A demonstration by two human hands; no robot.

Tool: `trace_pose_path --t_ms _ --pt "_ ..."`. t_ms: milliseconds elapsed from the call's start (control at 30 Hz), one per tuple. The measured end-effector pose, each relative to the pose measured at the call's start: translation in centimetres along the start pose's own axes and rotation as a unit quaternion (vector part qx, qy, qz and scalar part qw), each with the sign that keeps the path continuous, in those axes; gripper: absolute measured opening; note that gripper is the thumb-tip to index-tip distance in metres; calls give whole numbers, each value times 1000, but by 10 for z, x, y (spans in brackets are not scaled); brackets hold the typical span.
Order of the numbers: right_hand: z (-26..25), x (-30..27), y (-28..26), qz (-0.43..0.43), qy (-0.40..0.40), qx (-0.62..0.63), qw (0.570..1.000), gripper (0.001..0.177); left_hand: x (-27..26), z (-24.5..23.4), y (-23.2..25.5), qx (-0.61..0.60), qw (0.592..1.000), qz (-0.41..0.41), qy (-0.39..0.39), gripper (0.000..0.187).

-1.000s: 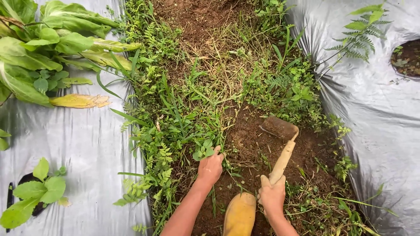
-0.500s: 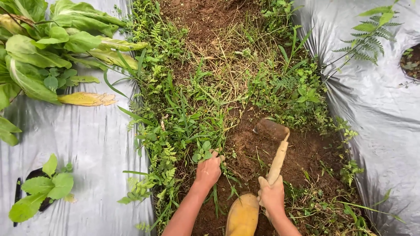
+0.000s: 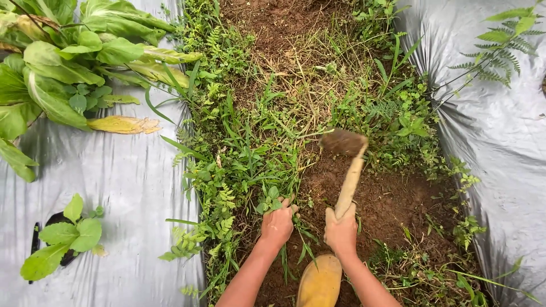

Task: Using a small hand hoe and hands to remove weeds from a garden bed covered with plastic mulch.

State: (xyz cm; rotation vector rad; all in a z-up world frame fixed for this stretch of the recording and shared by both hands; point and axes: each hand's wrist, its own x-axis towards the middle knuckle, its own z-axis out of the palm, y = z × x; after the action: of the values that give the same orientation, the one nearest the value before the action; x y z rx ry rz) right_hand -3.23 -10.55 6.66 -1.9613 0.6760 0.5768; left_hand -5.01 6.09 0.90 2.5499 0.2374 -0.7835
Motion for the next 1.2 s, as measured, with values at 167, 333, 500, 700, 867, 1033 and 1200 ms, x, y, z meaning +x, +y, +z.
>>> trace_pose_path --t_ms 167,333,500,700,867,1033,1200 --pt "-23 -7 -14 53 -103 -84 990 22 3 14 -7 48 996 59 46 53" --pt "5 17 -4 -103 62 140 983 16 2 20 -7 61 994 34 83 44" --pt "-18 10 -15 4 -151 -176 973 29 -3 28 -2 39 998 14 48 46" --pt "-6 5 -23 -5 -71 -58 996 30 -19 57 -11 44 995 46 79 42" --pt "-32 -3 -25 32 -225 -190 955 22 -31 62 4 59 997 30 36 43" --pt "-12 2 -11 35 -224 -175 958 48 -62 37 35 -30 1000 -1 -8 35" --pt "-18 -12 50 -6 -241 -255 936 29 -70 42 40 -3 999 0 49 42"
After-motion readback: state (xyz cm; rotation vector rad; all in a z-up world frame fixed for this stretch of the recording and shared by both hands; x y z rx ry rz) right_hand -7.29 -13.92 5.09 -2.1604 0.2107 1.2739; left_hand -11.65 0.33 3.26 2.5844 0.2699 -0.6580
